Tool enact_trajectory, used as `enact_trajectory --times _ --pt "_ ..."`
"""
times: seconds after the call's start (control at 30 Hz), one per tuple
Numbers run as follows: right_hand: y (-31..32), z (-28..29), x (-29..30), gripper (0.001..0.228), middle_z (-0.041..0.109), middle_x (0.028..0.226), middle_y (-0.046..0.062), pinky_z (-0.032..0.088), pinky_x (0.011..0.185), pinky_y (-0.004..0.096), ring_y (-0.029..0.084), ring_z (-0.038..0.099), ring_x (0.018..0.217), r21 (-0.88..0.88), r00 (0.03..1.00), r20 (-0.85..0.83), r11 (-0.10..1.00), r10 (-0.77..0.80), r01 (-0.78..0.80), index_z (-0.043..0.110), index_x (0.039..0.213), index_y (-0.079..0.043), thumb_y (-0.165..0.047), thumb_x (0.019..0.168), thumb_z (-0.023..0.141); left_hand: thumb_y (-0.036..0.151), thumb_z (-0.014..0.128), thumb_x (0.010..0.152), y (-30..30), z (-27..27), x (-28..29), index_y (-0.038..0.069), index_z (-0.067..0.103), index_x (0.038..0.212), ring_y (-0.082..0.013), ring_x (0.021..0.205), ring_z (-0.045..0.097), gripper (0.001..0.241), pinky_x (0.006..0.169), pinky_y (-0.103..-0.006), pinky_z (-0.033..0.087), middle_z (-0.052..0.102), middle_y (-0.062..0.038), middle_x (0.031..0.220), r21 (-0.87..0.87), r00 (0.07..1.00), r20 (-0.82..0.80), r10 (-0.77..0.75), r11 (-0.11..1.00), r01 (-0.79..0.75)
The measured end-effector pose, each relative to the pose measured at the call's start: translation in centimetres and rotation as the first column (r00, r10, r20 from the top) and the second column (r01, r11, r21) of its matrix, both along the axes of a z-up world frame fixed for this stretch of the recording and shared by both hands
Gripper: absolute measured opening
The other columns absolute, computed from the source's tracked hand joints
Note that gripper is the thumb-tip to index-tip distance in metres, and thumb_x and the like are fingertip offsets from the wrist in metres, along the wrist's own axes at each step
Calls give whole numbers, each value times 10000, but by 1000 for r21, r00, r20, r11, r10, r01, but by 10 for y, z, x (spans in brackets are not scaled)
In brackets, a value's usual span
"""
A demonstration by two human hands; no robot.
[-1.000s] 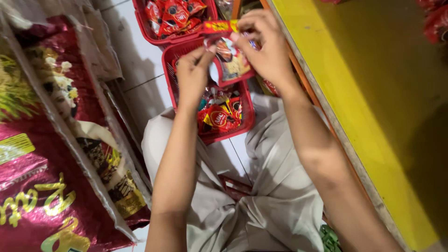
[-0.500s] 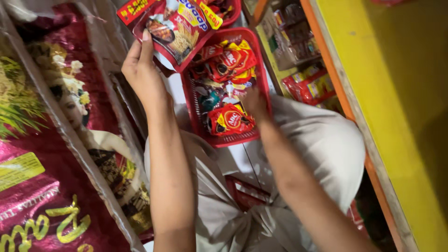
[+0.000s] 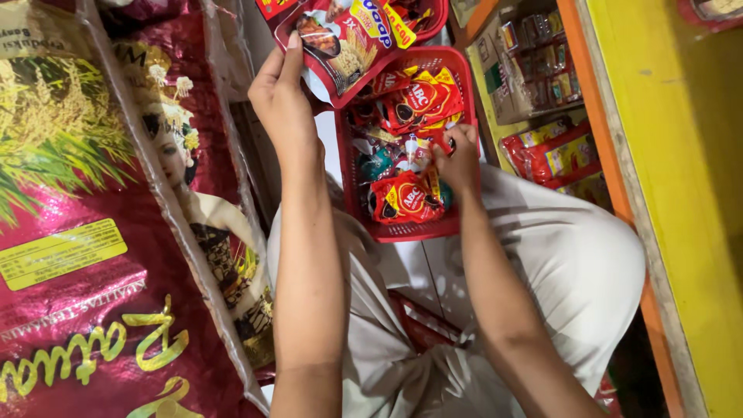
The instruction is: The person sorts food packets by hand, moving them from one basket to another and placing some onto store shelves.
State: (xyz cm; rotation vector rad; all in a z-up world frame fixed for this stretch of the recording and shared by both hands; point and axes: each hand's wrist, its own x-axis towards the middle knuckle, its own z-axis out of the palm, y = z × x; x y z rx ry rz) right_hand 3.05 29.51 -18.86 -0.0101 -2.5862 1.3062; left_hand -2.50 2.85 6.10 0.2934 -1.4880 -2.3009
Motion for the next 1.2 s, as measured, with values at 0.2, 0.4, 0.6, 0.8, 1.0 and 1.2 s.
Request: enact_trajectory --times 0.2,0.4,0.6,0.8,1.0,1.2 --pt "27 8 -3 314 648 1163 111 484 969 347 258 611 1121 -310 946 209 934 248 -176 628 1054 -66 -2 799 798 165 673 1018 -1 -2 -1 -76 748 1185 -78 854 646 303 794 -239 512 771 -58 1000 10 999 -30 -17 1000 18" --pt "38 77 -10 203 689 1128 87 563 903 347 229 664 1030 -39 952 253 985 175 -170 707 1199 -71 -129 1027 616 152 677 1011 4 5 0 -70 762 1151 -79 847 647 275 799 -231 502 769 -52 986 15 996 -20 -92 996 92" --pt "5 270 -26 372 691 1205 22 567 744 315 193 744 934 -685 888 328 728 322 -11 582 1305 -89 -368 1068 517 174 674 1011 34 34 16 -35 767 1042 -83 855 639 230 804 -246 509 757 -37 982 67 956 17 -294 954 292" --pt "26 287 -10 318 670 1239 31 577 875 380 199 727 1017 -979 921 197 122 335 165 509 1274 -177 -330 1006 587 175 670 950 84 52 24 23 763 1046 -53 870 676 202 824 -218 518 767 4 981 70 902 65 -428 903 423" --pt "70 286 -17 348 736 1034 13 606 703 293 123 716 793 -921 970 201 363 135 141 597 1244 -121 -394 1033 546 249 708 1004 120 40 19 30 797 1081 -58 660 417 249 598 -253 330 612 57 782 -210 904 184 -386 883 419" --pt "119 315 -15 316 700 845 78 331 385 230 112 569 463 -766 950 -198 643 -240 4 602 1233 -24 -322 1128 580 251 678 1015 152 36 24 -16 773 1035 -23 740 591 284 686 -212 481 728 31 849 -204 867 97 -488 843 498"
